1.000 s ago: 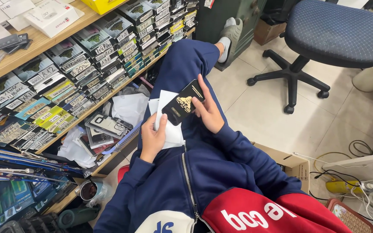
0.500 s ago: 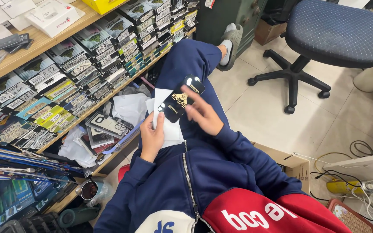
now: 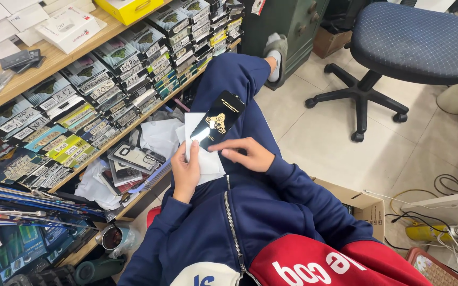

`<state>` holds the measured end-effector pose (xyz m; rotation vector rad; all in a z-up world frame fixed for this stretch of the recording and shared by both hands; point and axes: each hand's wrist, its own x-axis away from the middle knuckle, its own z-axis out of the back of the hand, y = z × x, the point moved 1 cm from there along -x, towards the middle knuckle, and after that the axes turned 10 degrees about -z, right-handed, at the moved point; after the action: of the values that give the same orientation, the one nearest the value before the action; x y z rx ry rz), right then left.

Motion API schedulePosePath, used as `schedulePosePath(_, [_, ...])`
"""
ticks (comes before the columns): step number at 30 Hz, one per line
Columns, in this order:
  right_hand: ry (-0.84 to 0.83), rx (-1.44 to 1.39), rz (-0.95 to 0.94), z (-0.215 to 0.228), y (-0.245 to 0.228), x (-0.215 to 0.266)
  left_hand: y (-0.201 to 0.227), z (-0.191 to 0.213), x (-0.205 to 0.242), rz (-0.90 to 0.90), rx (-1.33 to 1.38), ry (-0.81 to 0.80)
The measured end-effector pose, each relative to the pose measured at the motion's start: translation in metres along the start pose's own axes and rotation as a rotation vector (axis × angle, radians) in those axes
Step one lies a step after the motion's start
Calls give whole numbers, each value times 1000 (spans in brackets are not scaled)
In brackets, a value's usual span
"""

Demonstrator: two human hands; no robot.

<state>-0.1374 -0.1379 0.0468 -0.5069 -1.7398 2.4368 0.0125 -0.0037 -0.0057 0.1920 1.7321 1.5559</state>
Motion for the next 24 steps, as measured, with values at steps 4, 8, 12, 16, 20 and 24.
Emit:
schedulePosePath(4, [250,-93,-33,11,43,-4,19,-2,0,23,3,-24])
schedulePosePath(8, [379,-147,7,9,41,-3,26,-3,-1,41,-7,-38])
schedulePosePath(12, [391,-20,-118,-2,8,-4,37,-5,-2,2,-19,-91])
schedulePosePath(16, [119,115,-17,-13,-6,-2,14,-3,0,-15,-18,-94])
schedulePosePath(20, [25,62,-25,-12,21,0,13,-2,0,-56,-32,-113])
schedulePosePath(24, [234,-111,-92,-2,25,-3,24,-5,0,-48,-38,-130])
